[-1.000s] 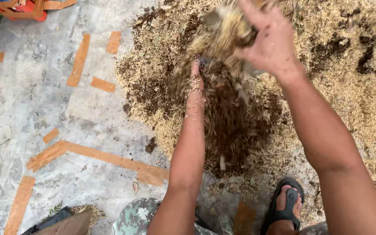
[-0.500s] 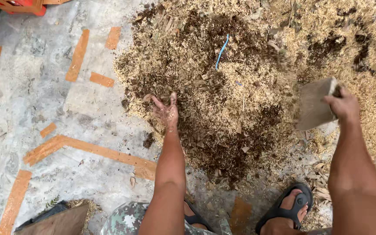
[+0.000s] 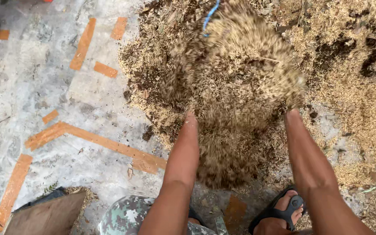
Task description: The person empties two white sacks of granular material onto a tarp on the ground. They then use their hands and a small scoop to mix the materials together into a uniform pile.
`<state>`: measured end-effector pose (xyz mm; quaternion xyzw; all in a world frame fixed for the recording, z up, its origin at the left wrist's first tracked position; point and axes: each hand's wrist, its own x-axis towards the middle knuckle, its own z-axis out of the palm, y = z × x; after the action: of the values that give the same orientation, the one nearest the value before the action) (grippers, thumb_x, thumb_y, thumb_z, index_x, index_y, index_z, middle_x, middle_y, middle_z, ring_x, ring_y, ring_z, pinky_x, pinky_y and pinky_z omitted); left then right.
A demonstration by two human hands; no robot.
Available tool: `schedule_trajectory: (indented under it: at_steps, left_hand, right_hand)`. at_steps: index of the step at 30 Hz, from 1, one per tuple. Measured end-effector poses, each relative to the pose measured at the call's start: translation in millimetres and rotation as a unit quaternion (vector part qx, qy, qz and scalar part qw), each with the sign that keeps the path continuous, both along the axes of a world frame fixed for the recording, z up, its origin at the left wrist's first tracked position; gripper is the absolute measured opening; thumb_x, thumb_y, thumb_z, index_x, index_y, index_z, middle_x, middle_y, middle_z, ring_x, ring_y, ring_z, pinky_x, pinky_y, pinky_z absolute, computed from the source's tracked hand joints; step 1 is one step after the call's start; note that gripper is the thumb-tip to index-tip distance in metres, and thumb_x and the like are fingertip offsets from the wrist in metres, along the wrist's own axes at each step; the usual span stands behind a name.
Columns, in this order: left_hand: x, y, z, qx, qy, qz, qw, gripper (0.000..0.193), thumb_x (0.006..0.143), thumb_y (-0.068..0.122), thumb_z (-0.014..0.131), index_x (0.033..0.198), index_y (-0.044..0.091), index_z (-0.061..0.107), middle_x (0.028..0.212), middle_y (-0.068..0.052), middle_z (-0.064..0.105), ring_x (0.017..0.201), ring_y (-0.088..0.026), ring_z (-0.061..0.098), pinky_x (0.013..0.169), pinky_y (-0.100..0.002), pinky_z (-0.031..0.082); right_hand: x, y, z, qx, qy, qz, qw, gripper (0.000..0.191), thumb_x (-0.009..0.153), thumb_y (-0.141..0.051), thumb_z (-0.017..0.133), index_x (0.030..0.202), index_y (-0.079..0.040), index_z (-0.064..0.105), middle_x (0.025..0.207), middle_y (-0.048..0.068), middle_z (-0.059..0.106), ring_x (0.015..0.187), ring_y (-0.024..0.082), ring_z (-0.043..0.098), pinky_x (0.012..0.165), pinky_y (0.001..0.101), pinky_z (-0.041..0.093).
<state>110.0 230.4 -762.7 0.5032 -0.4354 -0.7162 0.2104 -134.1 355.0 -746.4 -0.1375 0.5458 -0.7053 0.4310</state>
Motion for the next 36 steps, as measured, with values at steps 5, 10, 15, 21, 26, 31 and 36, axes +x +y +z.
schedule_trajectory:
  at_steps: [5,10,15,21,26,31,36]
  left_hand:
    - [-41,-8,30,-0.053,0.047,0.013,0.997,0.084,0.089,0.071,0.054,0.142,0.007,0.038,0.141,-0.022,0.034,0.126,-0.037,0.036,0.101,-0.053,0.033]
    - [-61,-6,52,-0.082,0.058,0.017,0.995,0.072,0.091,0.063,0.057,0.135,0.008,0.045,0.132,-0.019,0.043,0.117,-0.033,0.043,0.094,-0.049,0.039]
    - [-61,-4,69,-0.108,0.064,0.019,0.992,0.060,0.092,0.056,0.060,0.128,0.009,0.052,0.124,-0.015,0.051,0.108,-0.029,0.050,0.088,-0.045,0.044]
    - [-45,-12,78,-0.164,0.037,0.040,0.985,0.045,0.094,0.048,0.064,0.120,0.010,0.060,0.114,-0.012,0.061,0.097,-0.024,0.059,0.079,-0.040,0.051]
    - [-11,-37,59,-0.301,-0.063,0.093,0.947,0.034,0.096,0.040,0.067,0.113,0.011,0.067,0.105,-0.009,0.070,0.088,-0.019,0.066,0.073,-0.036,0.057]
    - [74,-81,19,-0.324,-0.227,0.308,0.865,0.033,0.095,0.040,0.071,0.113,0.013,0.071,0.106,-0.008,0.077,0.086,-0.019,0.073,0.069,-0.032,0.061]
    - [113,-95,-18,-0.201,-0.233,0.298,0.904,0.080,0.090,0.068,0.058,0.146,0.015,0.038,0.145,-0.017,0.048,0.125,-0.034,0.052,0.100,-0.046,0.045]
  right_hand:
    - [-45,-16,45,0.013,0.205,-0.037,0.978,0.083,0.083,-0.005,0.070,0.159,-0.019,0.039,0.131,0.019,0.061,0.107,0.031,0.066,0.087,0.0355,0.061]
    - [-51,-36,104,0.043,0.524,-0.062,0.849,0.087,0.082,-0.002,0.071,0.160,-0.020,0.038,0.128,0.020,0.063,0.104,0.031,0.067,0.085,0.0345,0.062]
    - [-13,-40,143,0.022,0.765,-0.070,0.639,0.091,0.082,0.001,0.072,0.162,-0.022,0.036,0.124,0.021,0.066,0.100,0.031,0.069,0.082,0.0335,0.063]
    - [32,-54,165,-0.002,0.865,-0.073,0.497,0.096,0.081,0.005,0.074,0.165,-0.024,0.035,0.120,0.022,0.068,0.096,0.032,0.072,0.080,0.0323,0.065]
    - [13,-71,146,0.013,0.818,0.003,0.575,0.101,0.071,-0.026,0.090,0.157,-0.015,0.039,0.100,0.021,0.070,0.084,0.036,0.068,0.070,0.0410,0.061]
    - [-88,-39,96,0.123,0.342,-0.047,0.930,0.038,0.112,-0.047,0.059,0.125,-0.013,0.071,0.109,0.005,0.075,0.086,0.012,0.071,0.063,0.0219,0.061]
    - [-166,65,7,0.441,0.358,-0.189,0.801,0.048,0.095,-0.019,0.077,0.137,-0.018,0.054,0.106,0.006,0.065,0.070,0.011,0.055,0.053,0.0298,0.047]
